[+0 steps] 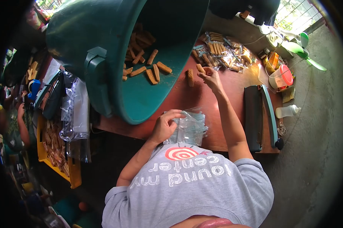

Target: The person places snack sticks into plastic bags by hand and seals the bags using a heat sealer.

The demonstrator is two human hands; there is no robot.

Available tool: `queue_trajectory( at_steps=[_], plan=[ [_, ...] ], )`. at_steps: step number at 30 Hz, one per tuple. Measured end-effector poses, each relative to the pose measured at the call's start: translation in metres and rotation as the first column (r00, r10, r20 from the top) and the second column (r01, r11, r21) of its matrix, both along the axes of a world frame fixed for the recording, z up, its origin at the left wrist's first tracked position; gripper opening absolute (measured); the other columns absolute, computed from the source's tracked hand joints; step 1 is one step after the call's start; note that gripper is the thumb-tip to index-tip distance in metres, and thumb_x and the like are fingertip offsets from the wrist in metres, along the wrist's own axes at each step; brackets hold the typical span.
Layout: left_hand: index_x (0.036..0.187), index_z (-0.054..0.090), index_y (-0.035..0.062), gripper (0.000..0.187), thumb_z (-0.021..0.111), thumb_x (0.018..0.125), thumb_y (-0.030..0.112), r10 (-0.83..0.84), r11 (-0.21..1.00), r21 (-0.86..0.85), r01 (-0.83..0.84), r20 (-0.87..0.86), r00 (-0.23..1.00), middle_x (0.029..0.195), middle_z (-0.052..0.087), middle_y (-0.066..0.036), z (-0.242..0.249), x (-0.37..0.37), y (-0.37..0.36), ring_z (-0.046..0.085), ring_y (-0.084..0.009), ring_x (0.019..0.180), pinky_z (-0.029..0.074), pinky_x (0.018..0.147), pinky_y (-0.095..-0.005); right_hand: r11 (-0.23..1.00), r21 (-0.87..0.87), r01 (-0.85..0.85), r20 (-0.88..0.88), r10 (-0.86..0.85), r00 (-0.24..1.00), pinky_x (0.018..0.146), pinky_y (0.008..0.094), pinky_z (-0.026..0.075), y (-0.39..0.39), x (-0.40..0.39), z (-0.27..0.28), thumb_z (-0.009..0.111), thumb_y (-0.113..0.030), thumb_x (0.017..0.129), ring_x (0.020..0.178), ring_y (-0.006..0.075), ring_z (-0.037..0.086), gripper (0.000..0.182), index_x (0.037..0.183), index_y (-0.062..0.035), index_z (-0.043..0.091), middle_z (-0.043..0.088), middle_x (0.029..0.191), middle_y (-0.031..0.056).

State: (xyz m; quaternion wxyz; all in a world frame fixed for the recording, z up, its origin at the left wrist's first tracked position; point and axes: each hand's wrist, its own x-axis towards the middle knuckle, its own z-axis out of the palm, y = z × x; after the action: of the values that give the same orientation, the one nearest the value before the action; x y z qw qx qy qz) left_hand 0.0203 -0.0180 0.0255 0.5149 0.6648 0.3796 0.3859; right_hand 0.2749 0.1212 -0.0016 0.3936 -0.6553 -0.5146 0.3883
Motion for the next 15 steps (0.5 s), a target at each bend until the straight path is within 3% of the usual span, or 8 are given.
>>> queue_trajectory(
  at_steps=[5, 8, 10, 13, 15],
  plan=[
    [0.096, 0.067, 0.0018, 0.042, 0.042, 0.065, -0.012, -0.054, 0.998, 0.017, 0.054, 0.002, 0.999, 0.106, 0.062, -0.012, -0.001, 0.006, 0.001, 0.060, -0.0197, 0.098, 0.045, 0.077, -0.0253, 0.996, -0.076, 0.044, -0.203, -0.058, 0.977, 0.049, 0.0246, 0.047, -0.009, -0.020, -0.010, 0.074, -0.035, 0.076, 0.067, 0.0108, 0.060, 0.049, 0.103, 0.0030, 0.057, 0.061, 0.077, 0.0054],
    [0.095, 0.067, 0.0022, 0.042, 0.042, 0.065, -0.012, -0.069, 0.998, 0.002, 0.069, 0.001, 0.998, 0.104, 0.062, -0.012, -0.001, 0.008, 0.000, 0.060, -0.0195, 0.096, 0.045, 0.077, -0.0254, 0.989, -0.147, 0.016, -0.165, -0.040, 0.985, 0.053, 0.0290, 0.049, -0.009, -0.033, -0.017, 0.075, -0.034, 0.073, 0.068, 0.0172, 0.062, 0.046, 0.098, 0.0015, 0.059, 0.063, 0.080, 0.0089],
    [0.095, 0.067, 0.0022, 0.042, 0.042, 0.064, -0.013, -0.074, 0.997, -0.035, 0.074, 0.006, 0.997, 0.103, 0.063, -0.011, -0.002, 0.007, 0.000, 0.060, -0.0197, 0.096, 0.045, 0.077, -0.0258, 1.000, 0.006, 0.000, 0.275, -0.001, 0.962, 0.065, 0.0353, 0.050, -0.008, -0.039, -0.019, 0.076, -0.033, 0.069, 0.076, 0.0262, 0.062, 0.041, 0.092, -0.0024, 0.062, 0.063, 0.086, 0.0135],
    [0.095, 0.067, 0.0021, 0.042, 0.042, 0.064, -0.013, -0.046, 0.998, 0.049, 0.045, 0.025, 0.999, 0.102, 0.063, -0.011, -0.006, 0.006, -0.001, 0.060, -0.0198, 0.093, 0.045, 0.078, -0.0265, 0.993, 0.001, -0.116, 0.376, 0.107, 0.921, 0.075, 0.0394, 0.048, -0.015, -0.054, -0.005, 0.077, -0.030, 0.065, 0.085, 0.0319, 0.060, 0.035, 0.087, -0.0058, 0.063, 0.062, 0.092, 0.0163],
    [0.094, 0.066, 0.0015, 0.041, 0.043, 0.064, -0.012, -0.050, 0.999, 0.019, 0.050, 0.018, 0.999, 0.102, 0.062, -0.012, -0.008, 0.004, -0.001, 0.060, -0.0203, 0.094, 0.045, 0.080, -0.0269, 0.988, -0.035, -0.151, 0.432, 0.151, 0.889, 0.077, 0.0399, 0.048, -0.017, -0.058, -0.002, 0.077, -0.029, 0.066, 0.089, 0.0297, 0.060, 0.034, 0.089, -0.0076, 0.063, 0.062, 0.092, 0.0158]
  ],
)
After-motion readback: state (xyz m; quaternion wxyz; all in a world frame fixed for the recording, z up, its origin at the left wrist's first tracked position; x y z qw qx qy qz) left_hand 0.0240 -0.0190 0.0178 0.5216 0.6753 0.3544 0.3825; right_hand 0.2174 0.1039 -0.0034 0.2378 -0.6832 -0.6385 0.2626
